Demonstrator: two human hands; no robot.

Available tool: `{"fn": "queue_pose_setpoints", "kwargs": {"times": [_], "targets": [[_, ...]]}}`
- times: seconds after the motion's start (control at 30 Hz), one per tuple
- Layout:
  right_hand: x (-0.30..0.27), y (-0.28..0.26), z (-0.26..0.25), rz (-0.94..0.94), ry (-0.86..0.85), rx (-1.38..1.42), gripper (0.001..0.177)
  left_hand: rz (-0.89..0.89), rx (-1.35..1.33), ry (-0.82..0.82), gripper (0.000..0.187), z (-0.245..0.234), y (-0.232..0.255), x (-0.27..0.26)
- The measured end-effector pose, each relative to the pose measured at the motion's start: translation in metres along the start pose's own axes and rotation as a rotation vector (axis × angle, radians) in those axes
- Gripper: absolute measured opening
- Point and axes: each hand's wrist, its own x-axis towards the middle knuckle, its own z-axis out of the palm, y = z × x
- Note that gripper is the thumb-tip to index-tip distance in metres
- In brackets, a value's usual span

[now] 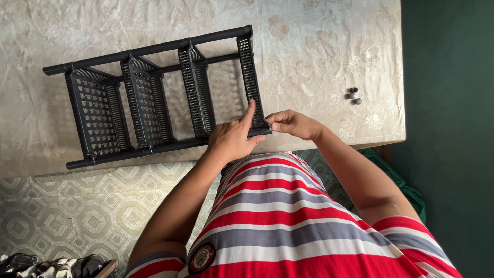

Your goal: The person assembles a black plastic three-tier storage rack on a table. They insert vertical poles into the basket frames, stack the tiers, and secure the structure with small black plastic fasteners.

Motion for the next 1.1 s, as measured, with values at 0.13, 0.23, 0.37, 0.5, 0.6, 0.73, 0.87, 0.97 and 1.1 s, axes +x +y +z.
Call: {"fn": "queue_pose_setpoints", "kwargs": {"times": [0.13,0.23,0.37,0.5,0.6,0.73,0.87,0.97,1.1], "targets": [[0.016,0.027,-0.016,0.007,-0.133,0.223,0.037,0.050,-0.003,0.010,0.090,0.003,-0.002,0.005],[0.020,0.051,-0.025,-0.032,-0.166,0.264,0.034,0.054,-0.023,0.017,0.087,0.005,-0.004,0.006],[0.018,0.075,-0.028,-0.044,-0.087,0.165,0.026,0.075,-0.055,0.042,0.086,0.001,0.000,0.002],[0.015,0.067,-0.020,-0.023,-0.010,0.138,0.026,-0.039,-0.023,-0.034,0.086,-0.012,0.009,-0.002],[0.004,0.049,-0.009,-0.026,0.002,0.157,0.030,-0.042,-0.142,-0.023,0.085,-0.007,0.006,-0.006],[0.007,0.011,0.003,-0.154,-0.002,0.328,0.054,0.056,-0.163,0.482,0.059,0.001,-0.022,-0.004],[0.020,-0.020,0.013,-0.161,0.221,0.217,0.071,-0.159,0.042,0.783,0.063,-0.011,-0.076,0.013],[0.044,-0.038,0.010,-0.165,0.401,0.115,0.071,-0.195,-0.078,0.797,0.100,-0.023,-0.108,0.038],[0.073,-0.054,0.008,-0.151,0.468,0.053,0.071,-0.434,-0.461,0.436,0.101,-0.024,-0.114,0.055]]}}
